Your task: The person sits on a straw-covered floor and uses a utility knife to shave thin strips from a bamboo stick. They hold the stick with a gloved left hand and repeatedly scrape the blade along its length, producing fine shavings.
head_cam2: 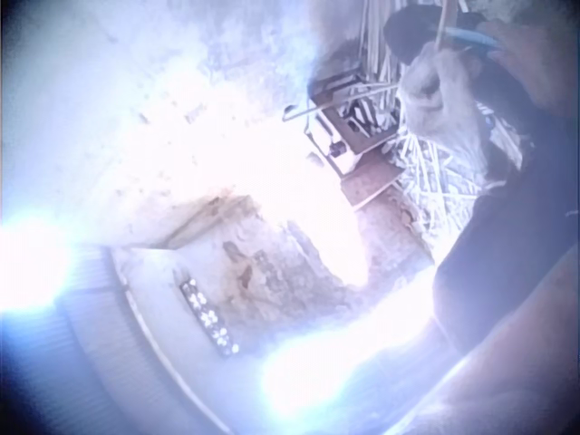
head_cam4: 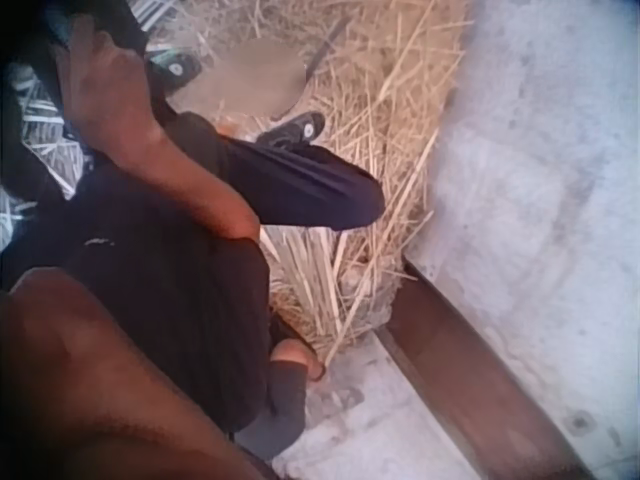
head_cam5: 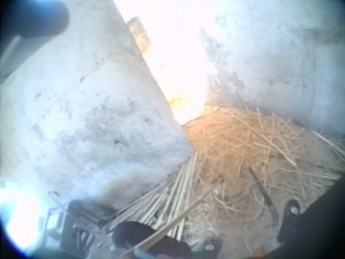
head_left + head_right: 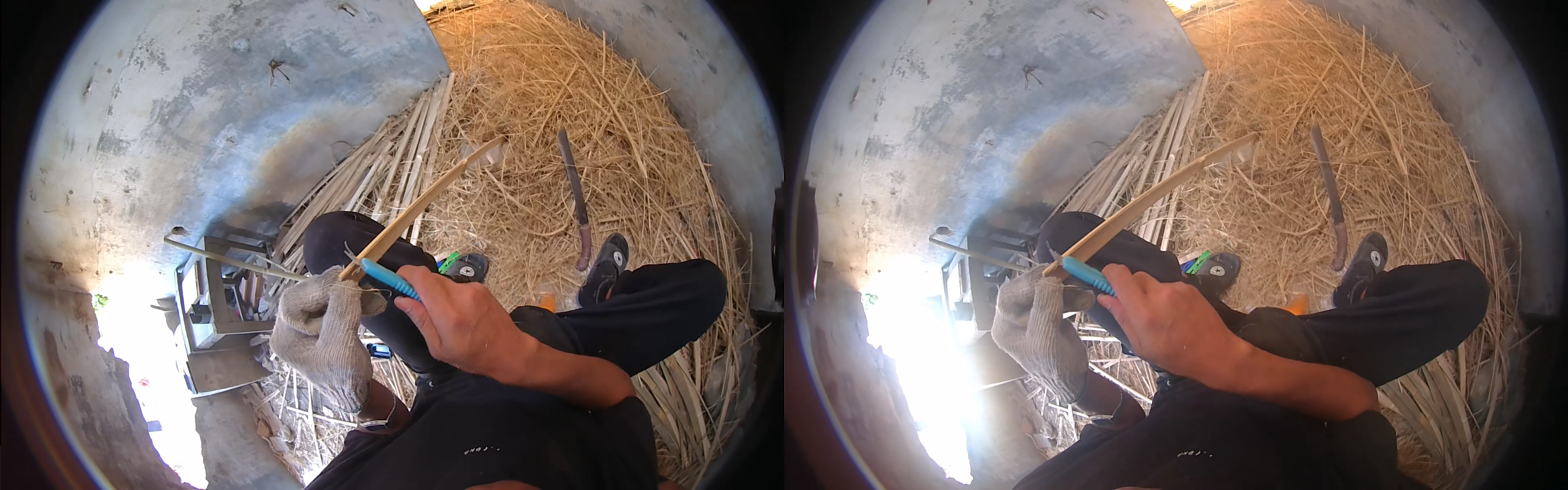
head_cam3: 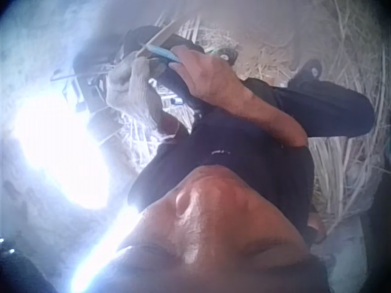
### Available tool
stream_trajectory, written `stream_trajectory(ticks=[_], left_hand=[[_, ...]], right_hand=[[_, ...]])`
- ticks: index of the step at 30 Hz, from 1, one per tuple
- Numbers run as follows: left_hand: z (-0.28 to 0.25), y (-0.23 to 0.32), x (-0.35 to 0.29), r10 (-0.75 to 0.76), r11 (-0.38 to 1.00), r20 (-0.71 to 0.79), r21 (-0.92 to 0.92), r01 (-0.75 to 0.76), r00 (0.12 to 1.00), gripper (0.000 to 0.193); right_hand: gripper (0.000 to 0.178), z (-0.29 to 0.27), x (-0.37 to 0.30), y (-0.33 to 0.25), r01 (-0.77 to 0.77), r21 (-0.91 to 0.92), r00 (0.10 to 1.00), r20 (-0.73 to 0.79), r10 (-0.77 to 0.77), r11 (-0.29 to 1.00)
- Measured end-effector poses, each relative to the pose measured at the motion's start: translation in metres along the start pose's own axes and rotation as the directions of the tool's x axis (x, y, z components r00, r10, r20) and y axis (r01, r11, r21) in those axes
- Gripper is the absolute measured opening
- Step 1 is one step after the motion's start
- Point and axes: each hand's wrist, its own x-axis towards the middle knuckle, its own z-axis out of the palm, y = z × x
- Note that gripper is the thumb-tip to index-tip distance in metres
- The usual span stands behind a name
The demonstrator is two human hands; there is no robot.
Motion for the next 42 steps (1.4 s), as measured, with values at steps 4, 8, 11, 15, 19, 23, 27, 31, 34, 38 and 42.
stream_trajectory(ticks=[4, 8, 11, 15, 19, 23, 27, 31, 34, 38, 42], left_hand=[[0.001, -0.002, 0.000, 0.016, 1.000, 0.053, -0.022, -0.015, 0.998, 0.014], [-0.007, -0.013, 0.002, 0.274, 0.909, 0.142, 0.285, -0.305, 0.951, 0.014], [0.007, 0.000, -0.005, -0.015, 0.999, 0.049, -0.040, 0.016, 0.999, 0.013], [0.005, -0.006, -0.006, -0.006, 0.994, 0.076, -0.112, 0.014, 0.997, 0.014], [0.014, -0.005, -0.005, 0.042, 0.997, 0.068, -0.062, -0.038, 0.997, 0.018], [0.007, -0.017, -0.002, 0.107, 0.994, 0.043, 0.012, -0.107, 0.993, 0.020], [0.022, -0.004, -0.004, 0.036, 0.999, 0.009, -0.036, -0.036, 0.999, 0.026], [0.015, -0.008, -0.002, 0.121, 0.989, 0.049, 0.081, -0.124, 0.991, 0.022], [0.004, -0.018, 0.002, 0.194, 0.972, 0.102, 0.117, -0.205, 0.976, 0.019], [0.015, -0.004, -0.005, -0.006, 0.996, 0.024, -0.087, 0.008, 1.000, 0.019], [0.013, -0.010, -0.004, 0.065, 0.994, 0.074, -0.087, -0.059, 0.995, 0.019]], right_hand=[[0.023, 0.007, -0.004, 0.005, -0.025, -0.163, 0.999, -0.038, 0.019, 0.986], [0.022, 0.001, -0.008, -0.014, -0.095, -0.159, 0.995, 0.021, 0.100, 0.983], [0.026, 0.004, -0.012, 0.009, -0.230, -0.207, 0.970, 0.035, 0.242, 0.951], [0.021, -0.009, -0.009, 0.010, -0.180, -0.162, 0.982, 0.032, 0.188, 0.970], [0.021, -0.005, -0.009, 0.020, -0.180, -0.159, 0.984, -0.016, 0.179, 0.971], [0.020, -0.004, -0.009, 0.003, -0.120, -0.118, 0.993, -0.027, 0.118, 0.986], [0.021, 0.002, -0.008, 0.023, -0.174, -0.186, 0.985, -0.023, 0.173, 0.967], [0.021, -0.002, -0.010, 0.007, -0.121, -0.150, 0.993, -0.022, 0.119, 0.981], [0.023, 0.000, -0.010, 0.005, -0.096, -0.146, 0.995, -0.052, 0.089, 0.985], [0.024, -0.002, -0.005, 0.029, -0.235, -0.212, 0.970, 0.013, 0.243, 0.949], [0.023, 0.002, -0.011, 0.019, -0.098, -0.207, 0.995, -0.037, 0.092, 0.973]])
